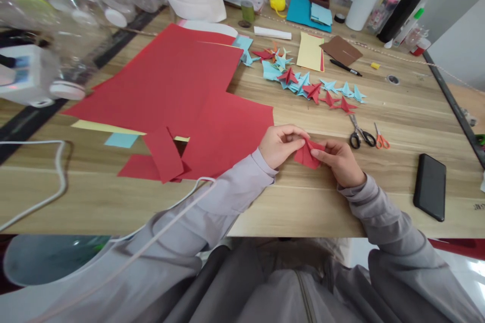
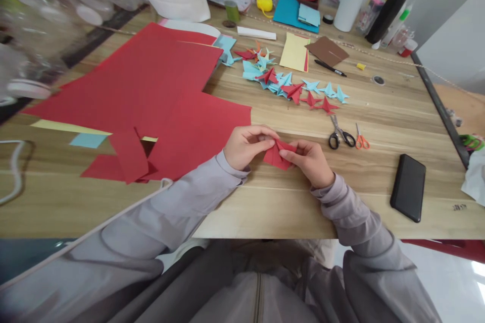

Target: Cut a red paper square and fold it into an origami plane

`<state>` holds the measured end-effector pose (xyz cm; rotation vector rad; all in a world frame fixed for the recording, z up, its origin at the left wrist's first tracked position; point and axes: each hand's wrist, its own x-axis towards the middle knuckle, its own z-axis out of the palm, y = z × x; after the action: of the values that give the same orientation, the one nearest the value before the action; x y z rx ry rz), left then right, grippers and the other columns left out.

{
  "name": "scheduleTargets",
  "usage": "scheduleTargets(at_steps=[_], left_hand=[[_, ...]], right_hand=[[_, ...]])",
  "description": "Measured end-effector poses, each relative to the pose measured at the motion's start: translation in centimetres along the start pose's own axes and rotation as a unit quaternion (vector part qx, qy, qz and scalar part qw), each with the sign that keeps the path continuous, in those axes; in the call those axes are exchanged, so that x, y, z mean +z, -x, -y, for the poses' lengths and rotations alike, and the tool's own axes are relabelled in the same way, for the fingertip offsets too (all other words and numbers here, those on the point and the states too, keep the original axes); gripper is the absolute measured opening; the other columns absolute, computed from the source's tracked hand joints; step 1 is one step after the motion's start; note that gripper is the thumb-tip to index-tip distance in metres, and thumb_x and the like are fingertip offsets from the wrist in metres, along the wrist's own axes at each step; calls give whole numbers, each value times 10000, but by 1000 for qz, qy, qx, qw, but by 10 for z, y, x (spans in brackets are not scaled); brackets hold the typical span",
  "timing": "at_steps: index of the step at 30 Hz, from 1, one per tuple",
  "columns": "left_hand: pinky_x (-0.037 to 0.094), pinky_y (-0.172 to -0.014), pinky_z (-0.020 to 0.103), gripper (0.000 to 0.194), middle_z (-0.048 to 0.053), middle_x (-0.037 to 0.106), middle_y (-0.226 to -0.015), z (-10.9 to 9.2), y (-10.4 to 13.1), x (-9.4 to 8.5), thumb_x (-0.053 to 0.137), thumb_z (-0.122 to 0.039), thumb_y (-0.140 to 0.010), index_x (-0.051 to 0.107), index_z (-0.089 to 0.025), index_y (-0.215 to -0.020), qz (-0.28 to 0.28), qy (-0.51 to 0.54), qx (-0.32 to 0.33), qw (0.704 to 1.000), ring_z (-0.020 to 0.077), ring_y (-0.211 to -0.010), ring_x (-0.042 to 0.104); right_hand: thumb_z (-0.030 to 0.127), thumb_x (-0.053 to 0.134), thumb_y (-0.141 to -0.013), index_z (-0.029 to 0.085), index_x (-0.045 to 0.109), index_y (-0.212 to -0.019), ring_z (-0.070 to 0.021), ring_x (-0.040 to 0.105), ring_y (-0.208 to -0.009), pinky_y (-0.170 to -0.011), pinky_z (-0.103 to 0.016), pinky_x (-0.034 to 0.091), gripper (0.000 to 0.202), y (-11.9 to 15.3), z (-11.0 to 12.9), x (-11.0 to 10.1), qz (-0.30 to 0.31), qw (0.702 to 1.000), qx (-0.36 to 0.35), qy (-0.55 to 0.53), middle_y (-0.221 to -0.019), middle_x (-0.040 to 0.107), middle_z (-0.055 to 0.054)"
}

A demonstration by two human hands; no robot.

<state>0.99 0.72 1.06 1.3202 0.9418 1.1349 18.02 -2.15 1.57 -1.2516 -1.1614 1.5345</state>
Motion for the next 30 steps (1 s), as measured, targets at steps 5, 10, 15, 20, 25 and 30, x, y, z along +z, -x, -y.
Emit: scheduleTargets(at_steps=[5,10,15,20,25,30], left_hand=[[441,-587,239,65,19,653,-637,0,-1,0,689,-170,-606,696,-137,-662,-11,20,-27,999,113,-594,557],[421,-571,245,54,9,639,-587,0,-1,0,700,-183,-572,708,-152,-615,-28,39,-44,998,111,-569,526],[423,-580,249,73,8,646,-594,2,0,1,703,-181,-565,723,-155,-630,-37,66,-72,995,111,-574,537],[415,-521,239,123,-7,616,-574,4,1,3,706,-228,-611,724,-154,-707,-37,97,-90,990,94,-511,509],[432,-494,230,249,8,628,-599,1,2,5,712,-347,-667,711,-143,-810,-64,101,-71,990,104,-521,542],[432,-528,243,323,24,640,-598,2,4,10,777,-437,-594,704,-135,-681,-40,27,-46,998,111,-556,533]], right_hand=[[378,831,-570,158,671,-693,-74,513,-493,-481,-212,424,298,1,1,1,6,1000,-5,8,-577,628,23],[383,841,-544,154,663,-694,-79,521,-454,-443,-213,433,327,0,1,1,8,1000,8,24,-542,623,23],[373,851,-525,147,662,-682,-74,527,-448,-436,-203,432,333,0,0,1,1,1000,19,12,-538,634,18],[355,858,-516,150,663,-681,-79,538,-462,-452,-210,446,328,0,-1,2,-12,1000,6,1,-553,644,20],[359,859,-512,165,647,-688,-87,548,-478,-480,-229,462,338,-1,-1,3,-26,1000,1,-15,-589,666,17],[371,855,-514,163,638,-684,-84,541,-474,-481,-229,457,346,-1,-1,2,-30,1000,-4,-5,-568,654,22]])
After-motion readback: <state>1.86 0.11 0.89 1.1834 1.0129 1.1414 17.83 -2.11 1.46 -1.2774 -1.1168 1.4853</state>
